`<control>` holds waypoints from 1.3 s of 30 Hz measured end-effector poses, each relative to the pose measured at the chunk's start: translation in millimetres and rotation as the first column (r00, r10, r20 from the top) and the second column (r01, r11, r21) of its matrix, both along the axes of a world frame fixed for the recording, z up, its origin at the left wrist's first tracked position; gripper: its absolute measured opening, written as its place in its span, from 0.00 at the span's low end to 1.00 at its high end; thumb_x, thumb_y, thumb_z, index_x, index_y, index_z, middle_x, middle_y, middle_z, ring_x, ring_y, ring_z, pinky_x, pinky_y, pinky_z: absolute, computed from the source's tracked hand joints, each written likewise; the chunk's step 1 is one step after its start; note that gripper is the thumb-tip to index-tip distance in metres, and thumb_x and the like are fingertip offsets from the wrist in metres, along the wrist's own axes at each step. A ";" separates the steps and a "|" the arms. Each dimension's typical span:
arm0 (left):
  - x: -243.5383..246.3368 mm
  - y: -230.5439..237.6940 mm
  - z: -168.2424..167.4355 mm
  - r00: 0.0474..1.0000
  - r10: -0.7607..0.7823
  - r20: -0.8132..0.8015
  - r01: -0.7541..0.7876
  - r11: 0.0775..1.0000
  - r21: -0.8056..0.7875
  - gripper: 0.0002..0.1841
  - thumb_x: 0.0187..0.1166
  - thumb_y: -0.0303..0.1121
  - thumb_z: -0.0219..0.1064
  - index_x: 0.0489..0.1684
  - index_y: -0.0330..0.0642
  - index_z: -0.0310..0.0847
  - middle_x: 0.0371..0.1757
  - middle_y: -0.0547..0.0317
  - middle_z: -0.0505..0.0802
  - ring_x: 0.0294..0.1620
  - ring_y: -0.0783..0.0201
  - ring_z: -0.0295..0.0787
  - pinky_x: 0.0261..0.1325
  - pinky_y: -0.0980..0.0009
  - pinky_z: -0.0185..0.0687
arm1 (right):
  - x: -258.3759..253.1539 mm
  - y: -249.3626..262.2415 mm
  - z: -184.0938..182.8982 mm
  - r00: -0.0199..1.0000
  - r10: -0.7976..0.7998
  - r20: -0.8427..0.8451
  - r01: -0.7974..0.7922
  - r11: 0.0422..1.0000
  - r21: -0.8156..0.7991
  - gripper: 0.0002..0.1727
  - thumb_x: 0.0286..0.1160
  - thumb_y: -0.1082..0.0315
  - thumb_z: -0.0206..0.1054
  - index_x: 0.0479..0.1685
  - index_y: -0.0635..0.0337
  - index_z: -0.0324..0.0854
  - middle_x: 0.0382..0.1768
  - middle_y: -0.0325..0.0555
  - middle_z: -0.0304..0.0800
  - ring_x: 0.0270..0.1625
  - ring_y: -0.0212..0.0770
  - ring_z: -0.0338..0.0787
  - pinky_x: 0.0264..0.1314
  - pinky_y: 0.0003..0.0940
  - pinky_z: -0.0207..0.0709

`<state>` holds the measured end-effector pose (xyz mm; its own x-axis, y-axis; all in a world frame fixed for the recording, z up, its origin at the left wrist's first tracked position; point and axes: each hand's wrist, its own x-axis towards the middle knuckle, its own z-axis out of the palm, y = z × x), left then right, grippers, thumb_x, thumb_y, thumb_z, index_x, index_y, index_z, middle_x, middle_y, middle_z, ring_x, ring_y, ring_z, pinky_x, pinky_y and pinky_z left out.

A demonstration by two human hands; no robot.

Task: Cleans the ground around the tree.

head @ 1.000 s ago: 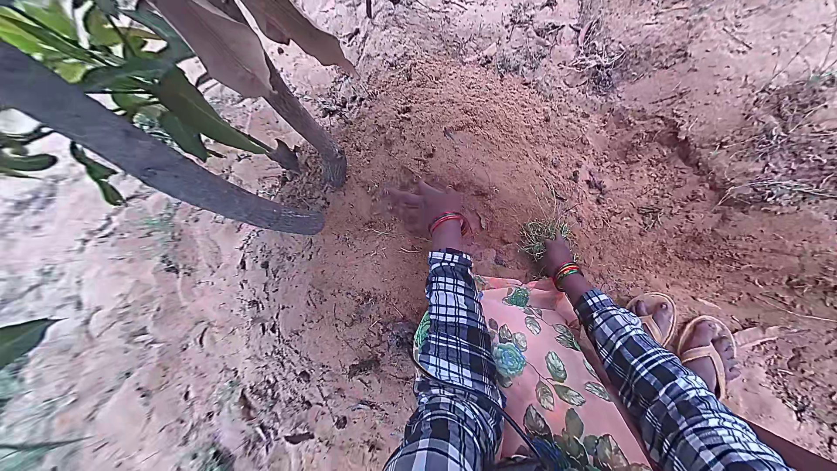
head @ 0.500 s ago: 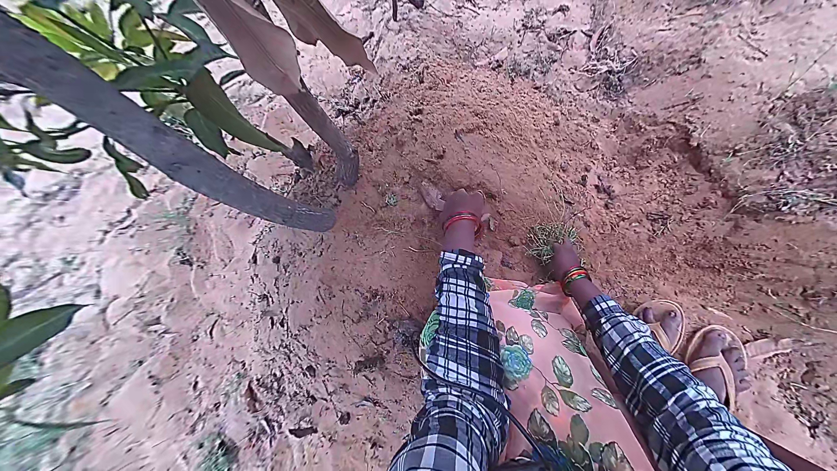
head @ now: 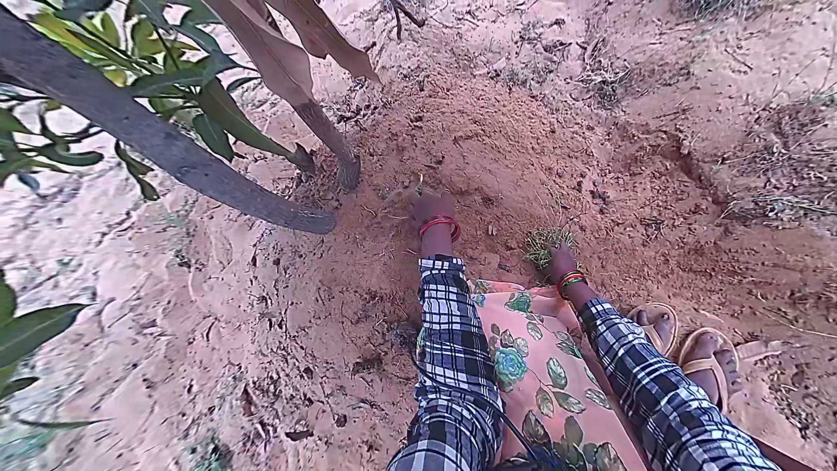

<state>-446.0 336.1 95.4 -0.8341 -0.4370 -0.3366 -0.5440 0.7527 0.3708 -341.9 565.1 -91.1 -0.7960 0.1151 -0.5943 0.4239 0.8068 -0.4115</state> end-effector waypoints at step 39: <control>5.5 90.1 -78.2 0.861 -0.473 0.187 0.427 0.872 0.239 0.31 0.89 0.38 0.63 0.88 0.32 0.62 0.78 0.27 0.79 0.83 0.33 0.73 0.83 0.36 0.64 | -23.9 -52.9 26.7 0.960 -0.103 -0.260 0.002 0.932 -0.362 0.30 0.75 0.70 0.73 0.75 0.75 0.72 0.70 0.78 0.78 0.68 0.74 0.84 0.69 0.70 0.76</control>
